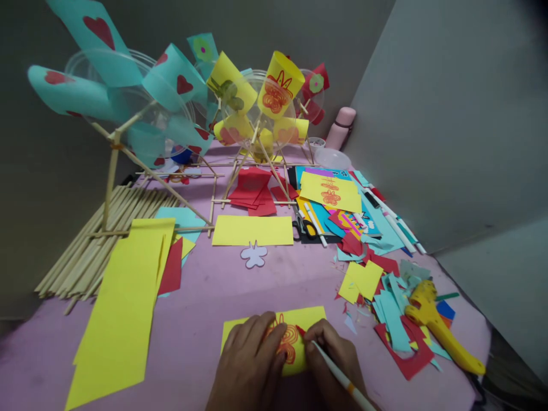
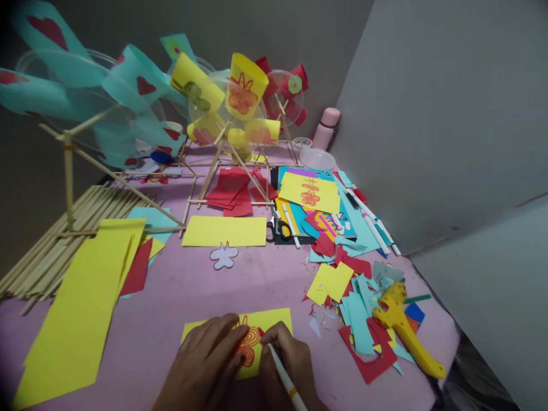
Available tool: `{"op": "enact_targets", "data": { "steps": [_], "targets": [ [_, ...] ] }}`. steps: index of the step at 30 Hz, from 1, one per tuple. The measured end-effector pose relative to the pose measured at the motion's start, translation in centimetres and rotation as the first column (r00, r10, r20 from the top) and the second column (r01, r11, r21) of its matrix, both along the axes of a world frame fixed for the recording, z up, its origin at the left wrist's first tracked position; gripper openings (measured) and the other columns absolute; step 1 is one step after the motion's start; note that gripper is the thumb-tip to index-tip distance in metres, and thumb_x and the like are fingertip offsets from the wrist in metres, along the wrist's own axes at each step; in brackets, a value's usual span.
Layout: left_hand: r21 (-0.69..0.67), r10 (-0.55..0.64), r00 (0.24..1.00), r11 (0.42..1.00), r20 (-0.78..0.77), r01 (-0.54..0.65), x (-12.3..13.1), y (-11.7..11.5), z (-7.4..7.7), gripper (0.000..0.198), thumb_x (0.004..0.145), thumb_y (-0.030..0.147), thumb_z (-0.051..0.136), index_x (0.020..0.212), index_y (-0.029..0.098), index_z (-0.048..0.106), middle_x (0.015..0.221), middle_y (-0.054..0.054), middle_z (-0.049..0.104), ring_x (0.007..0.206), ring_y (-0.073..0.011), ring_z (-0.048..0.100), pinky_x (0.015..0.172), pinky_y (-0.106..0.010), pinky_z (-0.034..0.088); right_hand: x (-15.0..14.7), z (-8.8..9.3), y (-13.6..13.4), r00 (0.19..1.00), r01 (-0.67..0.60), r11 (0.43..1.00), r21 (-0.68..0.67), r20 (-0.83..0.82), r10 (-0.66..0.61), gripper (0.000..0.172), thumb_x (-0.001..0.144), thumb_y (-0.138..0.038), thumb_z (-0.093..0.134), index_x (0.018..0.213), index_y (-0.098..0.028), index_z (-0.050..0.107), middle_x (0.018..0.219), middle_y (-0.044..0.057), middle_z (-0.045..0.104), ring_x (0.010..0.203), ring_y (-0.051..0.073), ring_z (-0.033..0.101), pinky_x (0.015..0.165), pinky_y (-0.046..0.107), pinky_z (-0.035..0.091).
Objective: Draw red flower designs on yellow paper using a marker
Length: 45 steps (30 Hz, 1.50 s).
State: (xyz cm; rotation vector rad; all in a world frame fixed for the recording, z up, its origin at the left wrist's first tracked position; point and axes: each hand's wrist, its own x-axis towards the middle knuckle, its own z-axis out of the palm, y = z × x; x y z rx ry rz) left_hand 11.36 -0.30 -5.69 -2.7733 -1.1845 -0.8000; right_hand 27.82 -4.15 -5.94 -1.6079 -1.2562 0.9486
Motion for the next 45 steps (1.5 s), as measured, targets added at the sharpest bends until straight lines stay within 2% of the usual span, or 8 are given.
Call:
{"op": "enact_targets", "data": {
  "steps": [4, 8, 17, 23, 31, 36, 45],
  "targets": [
    [-0.103, -0.007, 1.0, 0.995, 0.019, 0.009, 0.7, 0.5, 0.2, 0.024, 0.089, 0.022, 0.041, 0.103, 0.021, 0.06, 0.103, -0.008, 0.064, 0.087, -0.0222, 0.059, 0.069, -0.034, 0.047, 0.0, -0.2, 0.1, 0.997, 0.03, 1.0, 0.007, 0.074, -0.03, 0.014, 0.076, -0.031, 0.047, 0.067, -0.024, 0.04, 0.048, -0.01, 0.03, 0.04, 0.009, 0.028, 0.041, 0.023, 0.021],
    [-0.176, 0.001, 0.998, 0.984, 0.069, 0.011, 0.7, 0.6, 0.3, 0.022, 0.087, 0.021, 0.043, 0.101, 0.021, 0.059, 0.098, -0.007, 0.062, 0.083, -0.0216, 0.058, 0.065, -0.033, 0.045, 0.3, -0.4, 0.2, 0.994, -0.011, 1.0, -0.016, 0.112, 0.012, 0.015, 0.076, -0.03, 0.043, 0.064, -0.025, 0.036, 0.048, -0.009, 0.034, 0.04, 0.01, 0.032, 0.041, 0.023, 0.023],
    [-0.365, 0.02, 0.997, 0.931, 0.077, 0.009, 0.6, 0.2, -0.4, 0.021, 0.085, 0.022, 0.051, 0.106, 0.023, 0.055, 0.105, -0.007, 0.058, 0.09, -0.0257, 0.053, 0.071, -0.038, 0.04, 0.6, -0.2, 0.3, 0.968, -0.081, 0.994, -0.075, 0.232, 0.096, 0.011, 0.075, -0.025, 0.039, 0.064, -0.024, 0.037, 0.049, -0.006, 0.041, 0.042, 0.012, 0.042, 0.044, 0.021, 0.029],
    [-0.398, 0.02, 0.996, 0.917, 0.082, 0.014, 0.6, 0.2, -0.3, 0.023, 0.084, 0.021, 0.051, 0.107, 0.023, 0.054, 0.106, -0.007, 0.057, 0.092, -0.0259, 0.052, 0.073, -0.039, 0.04, 1.1, -0.2, 0.2, 0.955, -0.161, 0.977, -0.142, 0.227, 0.191, 0.01, 0.076, -0.021, 0.042, 0.066, -0.024, 0.04, 0.05, -0.006, 0.046, 0.043, 0.012, 0.047, 0.043, 0.02, 0.031],
    [-0.4, 0.031, 0.997, 0.917, 0.065, -0.003, 0.7, 0.2, -0.5, 0.024, 0.084, 0.021, 0.051, 0.107, 0.023, 0.054, 0.107, -0.007, 0.057, 0.092, -0.0265, 0.052, 0.073, -0.04, 0.04, 0.9, -0.1, 0.4, 0.959, -0.159, 0.975, -0.154, 0.212, 0.19, 0.01, 0.073, -0.016, 0.043, 0.066, -0.023, 0.041, 0.051, -0.005, 0.051, 0.045, 0.012, 0.052, 0.045, 0.019, 0.033],
    [-0.386, 0.024, 0.997, 0.922, 0.071, 0.005, 0.5, 0.1, -0.5, 0.023, 0.084, 0.02, 0.05, 0.107, 0.022, 0.054, 0.106, -0.008, 0.057, 0.092, -0.0268, 0.051, 0.073, -0.04, 0.041, 0.8, -0.2, 0.4, 0.953, -0.163, 0.979, -0.12, 0.237, 0.188, 0.01, 0.074, -0.018, 0.044, 0.066, -0.023, 0.043, 0.05, -0.006, 0.051, 0.045, 0.012, 0.052, 0.044, 0.018, 0.033],
    [-0.402, 0.031, 0.996, 0.916, 0.08, 0.004, 0.7, 0.1, -0.7, 0.022, 0.085, 0.021, 0.05, 0.106, 0.023, 0.055, 0.105, -0.007, 0.057, 0.091, -0.026, 0.051, 0.073, -0.039, 0.039, 0.6, 0.1, 0.5, 0.932, -0.17, 0.973, -0.157, 0.296, 0.21, 0.011, 0.076, -0.021, 0.042, 0.066, -0.023, 0.043, 0.051, -0.004, 0.053, 0.045, 0.013, 0.054, 0.044, 0.019, 0.034]
  ]
}}
